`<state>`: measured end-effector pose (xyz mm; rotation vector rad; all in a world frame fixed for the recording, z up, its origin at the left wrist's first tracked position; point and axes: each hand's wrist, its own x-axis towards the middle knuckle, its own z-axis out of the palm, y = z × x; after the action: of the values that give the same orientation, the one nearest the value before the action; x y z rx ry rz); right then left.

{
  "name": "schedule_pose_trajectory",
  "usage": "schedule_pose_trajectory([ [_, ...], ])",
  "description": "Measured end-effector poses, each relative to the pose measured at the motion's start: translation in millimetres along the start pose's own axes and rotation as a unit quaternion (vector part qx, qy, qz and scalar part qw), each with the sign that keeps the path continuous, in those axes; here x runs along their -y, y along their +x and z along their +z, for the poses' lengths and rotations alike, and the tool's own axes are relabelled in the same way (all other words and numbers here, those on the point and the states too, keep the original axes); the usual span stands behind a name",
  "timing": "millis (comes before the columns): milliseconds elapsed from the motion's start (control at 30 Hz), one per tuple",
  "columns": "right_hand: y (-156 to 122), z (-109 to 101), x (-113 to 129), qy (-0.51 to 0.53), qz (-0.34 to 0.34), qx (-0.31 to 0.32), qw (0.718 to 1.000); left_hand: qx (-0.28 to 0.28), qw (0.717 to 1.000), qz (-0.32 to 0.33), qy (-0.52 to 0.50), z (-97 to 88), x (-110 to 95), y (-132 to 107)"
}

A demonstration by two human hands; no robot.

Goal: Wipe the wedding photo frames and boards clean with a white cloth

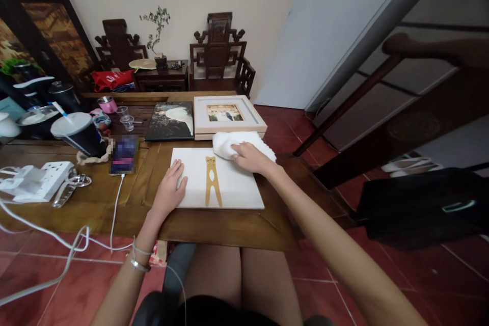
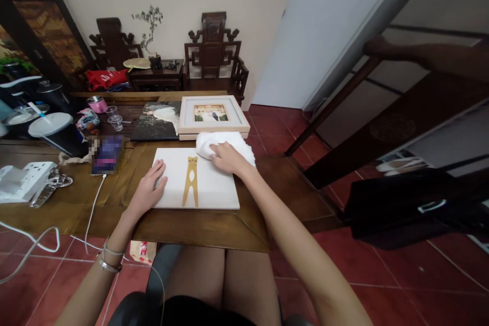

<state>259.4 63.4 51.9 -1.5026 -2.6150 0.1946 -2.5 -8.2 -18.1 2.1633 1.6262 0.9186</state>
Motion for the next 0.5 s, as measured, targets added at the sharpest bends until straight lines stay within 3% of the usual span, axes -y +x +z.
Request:
schedule_pose_trajectory([
  [133, -14, 18, 6, 0.010, -0.008, -0.013, 1.000, -0.008, 1.000, -0.002, -0.001, 0.4, -1, 0],
  [267, -65, 31, 23, 0.040, -0.065, -0.021, 0.997, -0.008, 1.000, 0.001, 0.003, -0.3, -4, 0],
  [400, -116, 11, 43, 0.078, -0.103, 0.023, 0.991, -0.003, 1.000, 0.004, 0.005, 0.5, -3, 0],
  [500, -128, -13, 51, 0.092, -0.071, 0.065, 0.991, -0.004, 1.000, 0.011, 0.004, 2.0, -1, 0],
])
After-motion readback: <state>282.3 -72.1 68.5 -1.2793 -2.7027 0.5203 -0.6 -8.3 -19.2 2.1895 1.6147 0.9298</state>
